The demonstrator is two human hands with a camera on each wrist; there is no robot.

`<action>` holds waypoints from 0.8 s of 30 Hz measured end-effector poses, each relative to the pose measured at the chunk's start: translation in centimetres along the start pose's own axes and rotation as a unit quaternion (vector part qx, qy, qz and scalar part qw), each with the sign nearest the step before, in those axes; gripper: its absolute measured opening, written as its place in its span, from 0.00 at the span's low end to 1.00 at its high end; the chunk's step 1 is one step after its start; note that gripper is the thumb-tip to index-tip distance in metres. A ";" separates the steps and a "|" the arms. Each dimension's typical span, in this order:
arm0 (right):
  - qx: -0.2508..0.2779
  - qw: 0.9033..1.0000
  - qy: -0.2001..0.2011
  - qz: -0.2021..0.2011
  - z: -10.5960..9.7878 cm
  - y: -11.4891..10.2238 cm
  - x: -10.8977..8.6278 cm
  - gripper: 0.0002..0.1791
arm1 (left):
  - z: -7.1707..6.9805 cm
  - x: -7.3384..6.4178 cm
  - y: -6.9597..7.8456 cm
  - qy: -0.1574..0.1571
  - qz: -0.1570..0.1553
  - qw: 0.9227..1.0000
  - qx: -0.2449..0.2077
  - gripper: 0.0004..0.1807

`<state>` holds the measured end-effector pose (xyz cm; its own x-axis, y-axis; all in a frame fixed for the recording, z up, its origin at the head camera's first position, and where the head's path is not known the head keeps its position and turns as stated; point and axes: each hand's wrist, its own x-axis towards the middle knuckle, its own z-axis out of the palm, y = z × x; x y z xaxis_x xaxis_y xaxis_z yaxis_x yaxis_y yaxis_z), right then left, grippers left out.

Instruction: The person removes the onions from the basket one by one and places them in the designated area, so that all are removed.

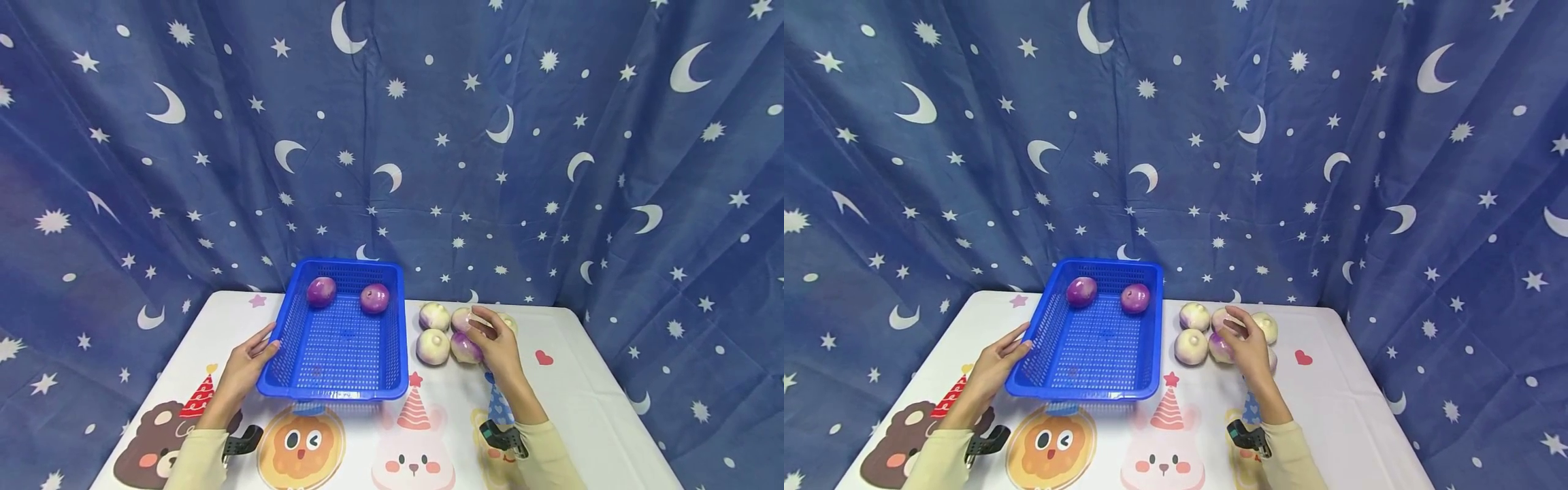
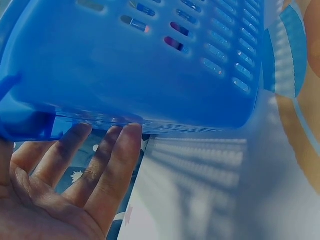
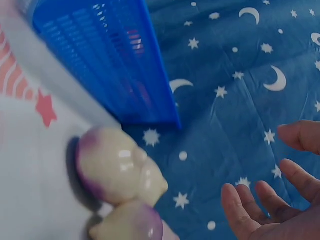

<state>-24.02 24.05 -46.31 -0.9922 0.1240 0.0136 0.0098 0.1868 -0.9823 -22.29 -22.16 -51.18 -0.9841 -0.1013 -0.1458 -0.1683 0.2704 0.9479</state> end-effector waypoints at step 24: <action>0.030 0.995 -0.082 -0.043 6.7 -3.0 0.2 0.30 | 0.0 -0.1 -0.1 0.001 -0.001 1.000 0.002 0.34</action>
<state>-25.11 16.99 -44.59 -0.9960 -0.0511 0.0733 -0.0795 0.1313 -0.9881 -22.16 -22.16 -51.25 -0.9836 -0.1030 -0.1479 -0.1711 0.2748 0.9462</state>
